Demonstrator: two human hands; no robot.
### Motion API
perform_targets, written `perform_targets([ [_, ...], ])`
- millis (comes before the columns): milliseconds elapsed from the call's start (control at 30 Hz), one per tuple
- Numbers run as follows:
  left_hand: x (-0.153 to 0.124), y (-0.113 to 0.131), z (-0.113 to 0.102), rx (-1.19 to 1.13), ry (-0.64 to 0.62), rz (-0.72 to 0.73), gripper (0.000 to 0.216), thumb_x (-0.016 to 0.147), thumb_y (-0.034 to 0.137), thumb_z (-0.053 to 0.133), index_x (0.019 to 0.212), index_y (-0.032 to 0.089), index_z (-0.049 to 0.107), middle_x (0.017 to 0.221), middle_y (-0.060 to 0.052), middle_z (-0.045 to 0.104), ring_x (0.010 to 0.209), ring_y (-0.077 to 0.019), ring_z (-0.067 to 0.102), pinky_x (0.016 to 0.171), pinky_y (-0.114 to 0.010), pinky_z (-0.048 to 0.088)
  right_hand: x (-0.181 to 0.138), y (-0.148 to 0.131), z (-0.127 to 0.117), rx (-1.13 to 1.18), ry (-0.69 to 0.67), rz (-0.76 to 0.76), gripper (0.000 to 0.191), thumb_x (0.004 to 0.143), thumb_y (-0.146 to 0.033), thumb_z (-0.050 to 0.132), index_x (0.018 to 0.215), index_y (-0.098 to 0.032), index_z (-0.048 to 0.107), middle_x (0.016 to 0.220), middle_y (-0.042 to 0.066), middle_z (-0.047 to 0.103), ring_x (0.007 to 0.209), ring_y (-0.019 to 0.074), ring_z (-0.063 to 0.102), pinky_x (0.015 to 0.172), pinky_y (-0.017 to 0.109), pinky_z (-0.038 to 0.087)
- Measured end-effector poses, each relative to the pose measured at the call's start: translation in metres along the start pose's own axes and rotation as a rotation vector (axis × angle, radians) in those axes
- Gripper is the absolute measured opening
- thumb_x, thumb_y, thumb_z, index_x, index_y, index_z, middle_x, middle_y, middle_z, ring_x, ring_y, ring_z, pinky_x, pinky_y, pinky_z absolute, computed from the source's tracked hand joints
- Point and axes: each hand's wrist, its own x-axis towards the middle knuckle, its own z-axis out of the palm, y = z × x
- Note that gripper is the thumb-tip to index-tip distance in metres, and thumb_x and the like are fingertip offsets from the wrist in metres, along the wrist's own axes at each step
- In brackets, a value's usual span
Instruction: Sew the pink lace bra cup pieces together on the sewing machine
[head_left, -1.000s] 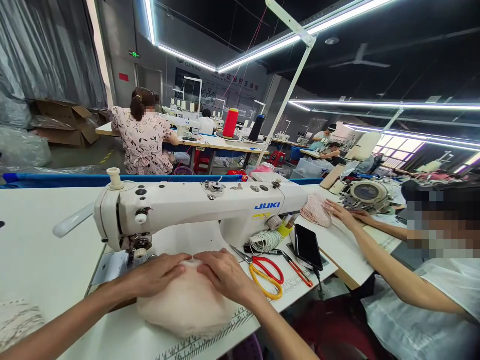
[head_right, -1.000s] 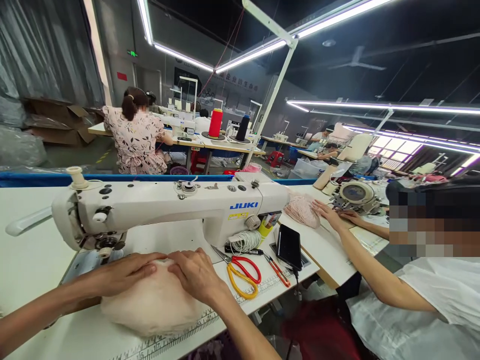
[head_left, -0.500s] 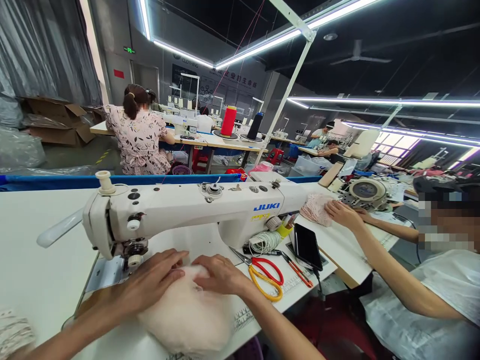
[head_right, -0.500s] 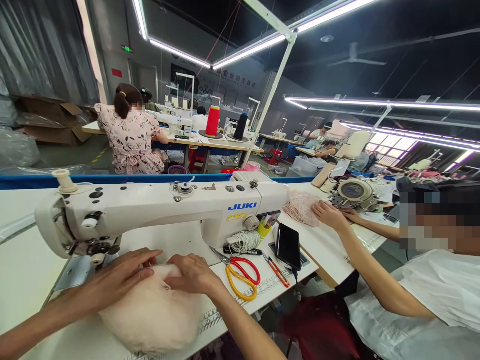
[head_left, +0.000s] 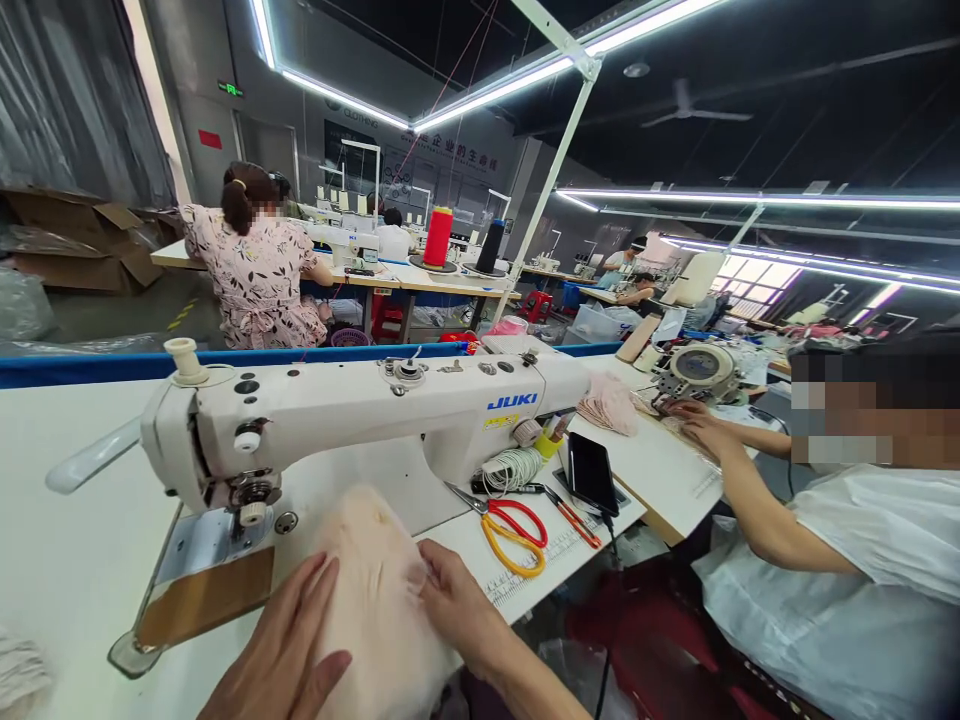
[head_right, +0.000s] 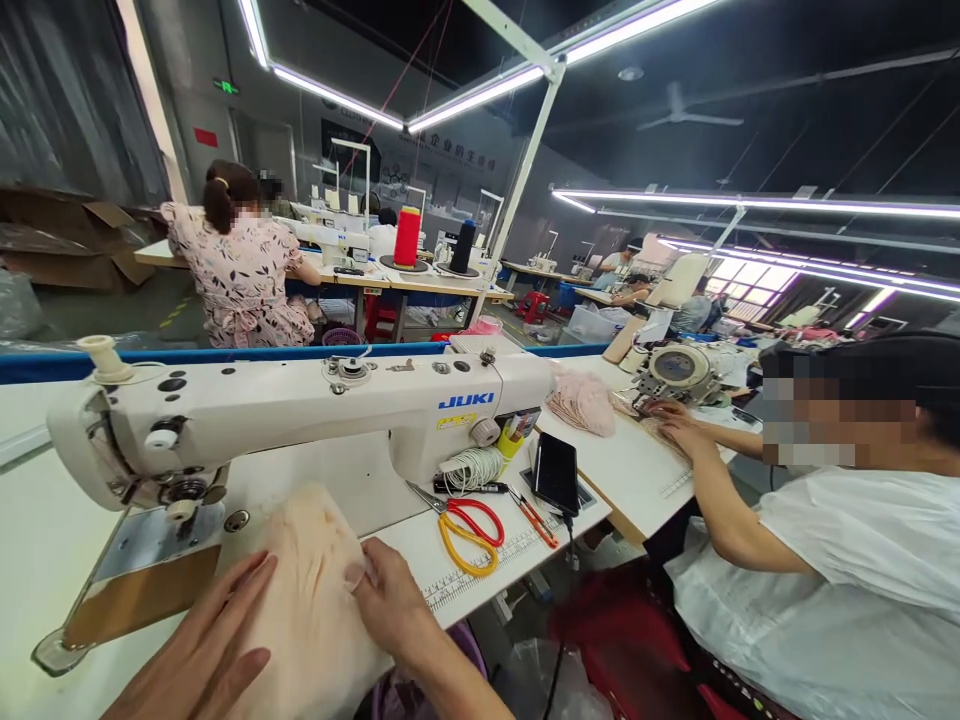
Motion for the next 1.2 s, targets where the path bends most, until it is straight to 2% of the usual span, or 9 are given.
perform_targets([
  [100,0.026,-0.004,0.0,-0.084,-0.099,-0.066,0.056,0.098,0.044,0.036,0.15,0.03,0.019,0.153,-0.007,0.035,0.134,-0.0272,0.043,0.104,-0.041,0.048,-0.015,-0.002,0.017,0.198,-0.039,0.016,0.044,0.088,-0.061,0.045,0.097,-0.019,0.054,0.079,0.003,0.062,0.069,0.0167,0.059,0.06,0.026,0.045],
  [200,0.046,-0.01,0.003,-0.097,-0.196,-0.053,0.064,0.093,0.053,0.043,0.148,0.024,0.027,0.151,-0.009,0.038,0.134,-0.0291,0.043,0.107,-0.043,0.044,-0.022,-0.005,0.032,0.533,-0.071,-0.015,0.055,0.081,-0.067,0.058,0.11,-0.021,0.053,0.088,0.005,0.067,0.079,0.0215,0.065,0.068,0.033,0.05],
  [367,0.047,-0.01,-0.002,0.06,-0.167,0.07,0.081,0.081,0.04,0.056,0.151,0.025,0.017,0.153,-0.01,0.033,0.138,-0.0343,0.035,0.109,-0.051,0.039,-0.021,0.004,0.039,0.714,-0.122,-0.025,0.058,0.074,-0.066,0.068,0.107,-0.021,0.052,0.084,0.003,0.067,0.074,0.0202,0.065,0.068,0.033,0.049],
  [467,0.037,-0.003,-0.01,0.103,-0.118,0.119,0.087,0.08,0.037,0.056,0.152,0.032,0.009,0.158,-0.007,0.024,0.14,-0.0377,0.029,0.108,-0.056,0.037,-0.023,0.013,0.034,0.569,-0.125,0.02,0.052,0.078,-0.065,0.063,0.101,-0.02,0.05,0.075,-0.001,0.061,0.064,0.014,0.059,0.059,0.025,0.044],
  [633,0.033,0.0,-0.016,0.03,-0.105,0.065,0.064,0.092,0.026,0.036,0.15,0.04,0.014,0.156,0.003,0.029,0.136,-0.0274,0.039,0.105,-0.04,0.045,-0.028,0.01,0.009,0.302,-0.072,0.018,0.038,0.087,-0.053,0.056,0.103,-0.02,0.047,0.066,-0.004,0.055,0.051,0.0117,0.053,0.05,0.023,0.044],
  [767,0.036,-0.006,-0.015,-0.027,-0.108,0.057,0.058,0.096,0.03,0.035,0.149,0.042,0.018,0.156,0.006,0.029,0.137,-0.0261,0.038,0.11,-0.036,0.041,-0.032,-0.006,-0.014,-0.359,0.234,-0.326,0.03,0.096,-0.025,0.039,0.125,-0.021,0.045,0.08,0.002,0.062,0.06,0.015,0.058,0.055,0.025,0.043],
  [900,0.039,-0.015,-0.011,-0.038,-0.072,0.113,0.06,0.095,0.028,0.037,0.149,0.044,0.016,0.154,0.007,0.034,0.134,-0.0237,0.043,0.106,-0.032,0.045,-0.03,-0.012,-0.018,-0.829,0.248,-0.623,0.043,0.087,-0.007,0.041,0.122,-0.03,0.056,0.089,0.004,0.059,0.068,0.0164,0.056,0.059,0.025,0.04],
  [1067,0.045,-0.025,-0.01,-0.012,-0.016,0.105,0.056,0.095,0.019,0.031,0.148,0.037,0.027,0.147,0.001,0.045,0.129,-0.0208,0.05,0.103,-0.03,0.048,-0.028,0.002,-0.015,-0.857,0.249,-0.645,0.036,0.08,-0.003,0.045,0.107,-0.022,0.061,0.09,0.006,0.057,0.07,0.0171,0.053,0.061,0.026,0.039],
  [1200,0.051,-0.026,-0.014,-0.044,-0.101,0.022,0.054,0.092,0.017,0.03,0.144,0.032,0.039,0.145,-0.001,0.049,0.128,-0.0213,0.051,0.1,-0.03,0.05,-0.031,0.005,-0.018,-0.881,0.219,-0.656,0.039,0.073,0.0,0.047,0.102,-0.021,0.061,0.093,0.007,0.056,0.071,0.0181,0.052,0.06,0.028,0.038],
])
